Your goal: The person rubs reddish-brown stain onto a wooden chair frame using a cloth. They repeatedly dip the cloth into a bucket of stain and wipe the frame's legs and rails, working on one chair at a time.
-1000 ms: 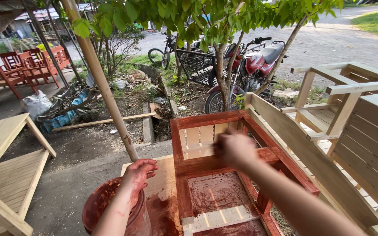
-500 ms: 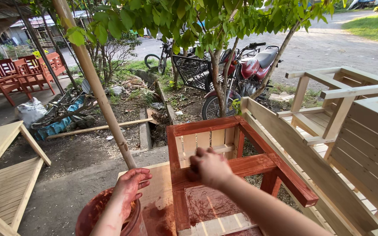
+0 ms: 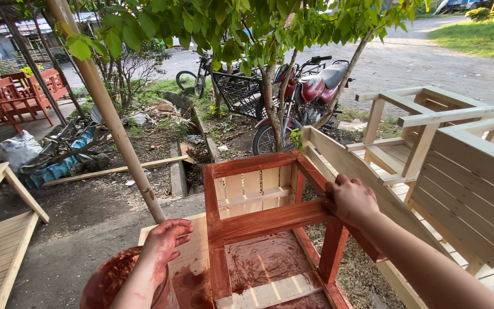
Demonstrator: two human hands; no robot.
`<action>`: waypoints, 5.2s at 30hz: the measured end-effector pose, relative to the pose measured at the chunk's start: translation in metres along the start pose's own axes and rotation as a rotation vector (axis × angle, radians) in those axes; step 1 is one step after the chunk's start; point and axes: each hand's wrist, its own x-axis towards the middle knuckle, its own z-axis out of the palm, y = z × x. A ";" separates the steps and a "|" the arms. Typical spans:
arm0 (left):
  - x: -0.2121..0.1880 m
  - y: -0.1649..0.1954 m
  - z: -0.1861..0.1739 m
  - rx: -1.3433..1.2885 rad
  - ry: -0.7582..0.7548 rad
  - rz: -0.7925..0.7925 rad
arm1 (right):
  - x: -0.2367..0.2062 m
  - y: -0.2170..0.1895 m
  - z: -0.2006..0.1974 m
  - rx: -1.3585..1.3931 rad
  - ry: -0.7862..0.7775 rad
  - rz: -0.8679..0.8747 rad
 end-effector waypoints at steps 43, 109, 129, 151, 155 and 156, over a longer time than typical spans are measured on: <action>0.085 0.024 0.041 -0.132 0.103 0.323 | 0.102 0.055 -0.011 1.268 -0.031 0.053; -0.058 0.013 0.014 -0.037 0.033 0.222 | -0.122 0.076 -0.058 0.211 -0.195 0.194; 0.052 0.015 -0.027 -0.102 0.257 -0.007 | 0.186 -0.007 0.018 0.908 0.293 -0.242; 0.075 -0.010 -0.068 -0.147 0.342 -0.004 | 0.231 -0.113 0.067 0.210 0.150 -0.081; 0.070 -0.009 -0.072 -0.108 0.370 -0.059 | 0.219 -0.153 0.054 0.232 0.077 -0.075; 0.068 -0.008 -0.073 -0.113 0.366 -0.055 | 0.217 -0.164 0.051 0.247 0.067 -0.087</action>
